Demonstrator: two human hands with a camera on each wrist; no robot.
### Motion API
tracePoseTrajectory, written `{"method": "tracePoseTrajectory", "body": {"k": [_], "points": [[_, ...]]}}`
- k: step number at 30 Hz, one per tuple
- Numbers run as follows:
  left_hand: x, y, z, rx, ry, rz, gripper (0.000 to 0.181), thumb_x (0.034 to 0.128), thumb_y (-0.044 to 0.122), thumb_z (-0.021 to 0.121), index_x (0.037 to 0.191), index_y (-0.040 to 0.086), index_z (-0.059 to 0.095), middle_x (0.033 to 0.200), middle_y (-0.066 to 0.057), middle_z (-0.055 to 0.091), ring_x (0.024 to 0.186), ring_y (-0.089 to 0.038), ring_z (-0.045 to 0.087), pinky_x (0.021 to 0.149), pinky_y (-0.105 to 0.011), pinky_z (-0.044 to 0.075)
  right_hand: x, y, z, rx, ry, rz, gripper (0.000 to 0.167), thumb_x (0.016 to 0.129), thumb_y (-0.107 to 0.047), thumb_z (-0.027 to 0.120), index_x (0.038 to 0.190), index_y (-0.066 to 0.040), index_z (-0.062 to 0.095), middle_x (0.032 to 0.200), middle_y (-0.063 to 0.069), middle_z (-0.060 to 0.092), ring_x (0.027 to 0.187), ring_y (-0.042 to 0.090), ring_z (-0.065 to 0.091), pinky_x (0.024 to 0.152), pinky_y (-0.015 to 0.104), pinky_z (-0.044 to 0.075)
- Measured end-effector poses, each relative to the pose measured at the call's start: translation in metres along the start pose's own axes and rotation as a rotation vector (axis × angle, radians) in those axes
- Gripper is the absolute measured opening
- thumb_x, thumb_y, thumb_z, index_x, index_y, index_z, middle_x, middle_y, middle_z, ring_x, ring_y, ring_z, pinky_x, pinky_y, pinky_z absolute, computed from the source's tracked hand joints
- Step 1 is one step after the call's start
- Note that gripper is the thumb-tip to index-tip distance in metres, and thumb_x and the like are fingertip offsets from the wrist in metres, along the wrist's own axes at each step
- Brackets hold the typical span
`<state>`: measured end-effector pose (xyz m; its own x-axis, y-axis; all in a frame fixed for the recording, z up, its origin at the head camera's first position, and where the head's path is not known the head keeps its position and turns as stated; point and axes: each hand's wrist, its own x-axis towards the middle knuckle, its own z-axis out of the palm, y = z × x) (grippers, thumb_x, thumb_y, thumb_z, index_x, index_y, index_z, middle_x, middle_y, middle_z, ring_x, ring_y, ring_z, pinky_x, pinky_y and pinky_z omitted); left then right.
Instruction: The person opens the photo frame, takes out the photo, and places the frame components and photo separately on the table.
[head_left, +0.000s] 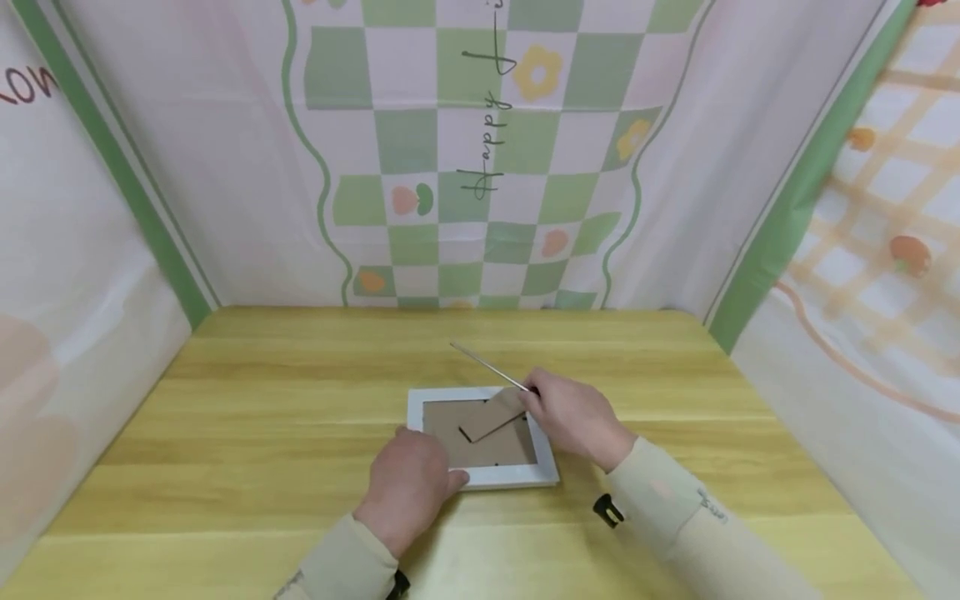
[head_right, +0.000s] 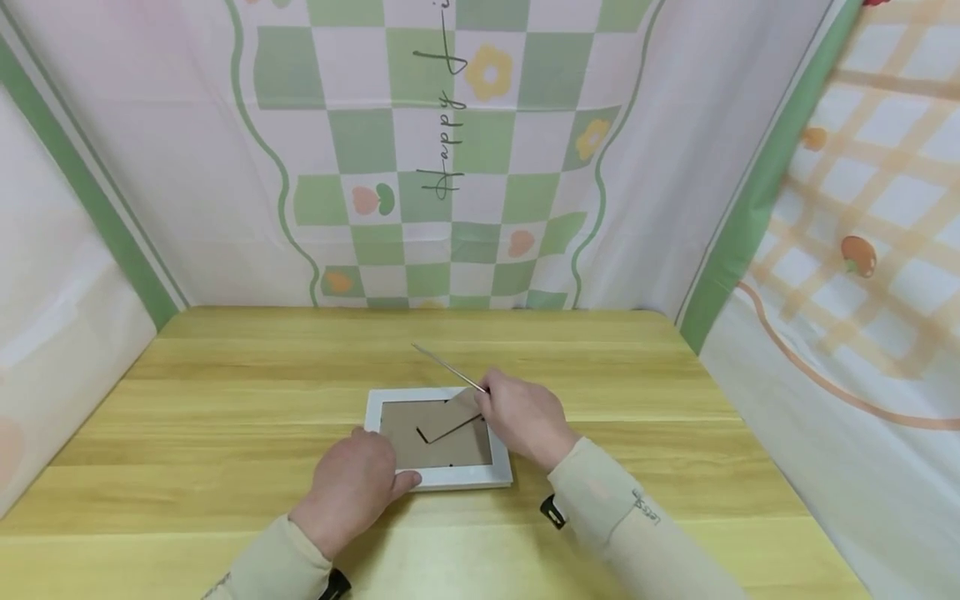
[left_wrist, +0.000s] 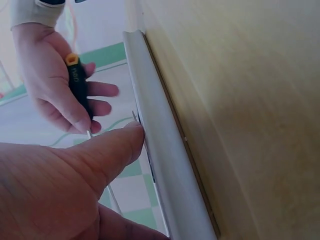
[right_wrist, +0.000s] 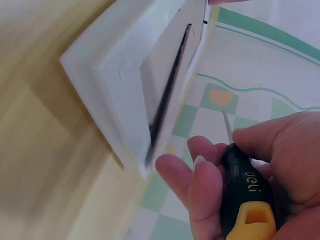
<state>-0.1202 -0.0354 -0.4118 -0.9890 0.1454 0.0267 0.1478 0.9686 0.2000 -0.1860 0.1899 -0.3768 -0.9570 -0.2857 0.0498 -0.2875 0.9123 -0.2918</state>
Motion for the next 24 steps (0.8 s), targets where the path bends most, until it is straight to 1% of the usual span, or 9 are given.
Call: {"method": "tracePoseTrajectory", "body": {"k": [2, 4, 6, 8, 12, 16, 19, 21, 24], "points": [[0.0, 0.0, -0.001, 0.036, 0.01, -0.002, 0.069, 0.0818, 0.061, 0.081, 0.081, -0.007, 0.07, 0.115, -0.032, 0.071, 0.092, -0.04, 0.073, 0.064, -0.044, 0.063, -0.005, 0.001, -0.006, -0.041, 0.024, -0.037, 0.019, 0.107, -0.027, 0.055, 0.108, -0.013, 0.068, 0.077, -0.006, 0.063, 0.061, 0.01, 0.053, 0.055, 0.031, 0.045], [-0.001, 0.0, -0.002, 0.071, 0.022, 0.007, 0.087, 0.0786, 0.066, 0.08, 0.109, -0.014, 0.069, 0.131, -0.035, 0.063, 0.098, -0.04, 0.072, 0.067, -0.044, 0.063, -0.011, 0.001, -0.014, -0.087, 0.055, -0.078, 0.018, 0.106, -0.027, 0.058, 0.107, -0.014, 0.07, 0.077, -0.008, 0.065, 0.059, 0.008, 0.052, 0.054, 0.03, 0.045], [0.0, 0.0, -0.001, 0.11, 0.033, 0.043, 0.103, 0.0767, 0.071, 0.078, 0.133, -0.014, 0.059, 0.142, -0.034, 0.057, 0.106, -0.038, 0.069, 0.073, -0.044, 0.063, -0.015, 0.001, -0.022, -0.133, 0.081, -0.118, 0.015, 0.105, -0.026, 0.061, 0.107, -0.015, 0.071, 0.077, -0.009, 0.067, 0.057, 0.006, 0.051, 0.052, 0.029, 0.045], [0.001, -0.001, 0.0, 0.123, 0.047, 0.095, 0.104, 0.0769, 0.073, 0.076, 0.14, -0.007, 0.057, 0.148, -0.032, 0.053, 0.114, -0.039, 0.066, 0.08, -0.046, 0.062, -0.02, 0.001, -0.03, -0.186, 0.11, -0.168, 0.012, 0.102, -0.025, 0.065, 0.107, -0.017, 0.072, 0.076, -0.01, 0.068, 0.054, 0.005, 0.049, 0.048, 0.028, 0.043], [0.006, 0.0, 0.006, 0.12, 0.112, 0.211, 0.096, 0.0768, 0.073, 0.076, 0.139, 0.001, 0.062, 0.142, -0.028, 0.059, 0.117, -0.039, 0.064, 0.086, -0.049, 0.06, -0.025, -0.001, -0.048, -0.299, 0.172, -0.286, 0.008, 0.096, -0.02, 0.073, 0.104, -0.021, 0.075, 0.073, -0.01, 0.07, 0.05, 0.004, 0.048, 0.043, 0.028, 0.04], [0.012, 0.003, 0.013, 0.171, 0.162, 0.305, 0.093, 0.0769, 0.075, 0.075, 0.133, 0.001, 0.065, 0.129, -0.02, 0.067, 0.11, -0.033, 0.065, 0.085, -0.043, 0.059, -0.027, -0.008, -0.063, -0.375, 0.16, -0.329, 0.016, 0.093, -0.012, 0.07, 0.084, -0.026, 0.069, 0.06, -0.014, 0.053, 0.05, 0.004, 0.042, 0.04, 0.028, 0.033], [0.014, 0.006, 0.016, 0.201, 0.153, 0.335, 0.093, 0.0772, 0.076, 0.074, 0.133, 0.001, 0.066, 0.128, -0.015, 0.069, 0.105, -0.031, 0.065, 0.08, -0.039, 0.058, -0.027, -0.013, -0.071, -0.414, 0.116, -0.329, 0.028, 0.09, -0.008, 0.067, 0.071, -0.026, 0.057, 0.056, -0.012, 0.036, 0.051, 0.006, 0.034, 0.041, 0.027, 0.027], [0.015, 0.008, 0.017, 0.208, 0.142, 0.337, 0.093, 0.0771, 0.077, 0.074, 0.134, 0.003, 0.066, 0.129, -0.014, 0.069, 0.102, -0.031, 0.065, 0.074, -0.039, 0.058, -0.027, -0.016, -0.076, -0.44, 0.11, -0.35, 0.028, 0.089, -0.009, 0.071, 0.071, -0.027, 0.06, 0.056, -0.013, 0.039, 0.051, 0.005, 0.036, 0.041, 0.027, 0.028], [0.015, 0.011, 0.018, 0.206, 0.136, 0.331, 0.09, 0.0763, 0.075, 0.075, 0.132, 0.005, 0.067, 0.125, -0.011, 0.07, 0.096, -0.03, 0.064, 0.067, -0.038, 0.056, -0.024, -0.022, -0.083, -0.464, 0.099, -0.37, 0.034, 0.087, -0.008, 0.072, 0.064, -0.026, 0.054, 0.056, -0.013, 0.035, 0.052, 0.006, 0.033, 0.042, 0.027, 0.028]]}}
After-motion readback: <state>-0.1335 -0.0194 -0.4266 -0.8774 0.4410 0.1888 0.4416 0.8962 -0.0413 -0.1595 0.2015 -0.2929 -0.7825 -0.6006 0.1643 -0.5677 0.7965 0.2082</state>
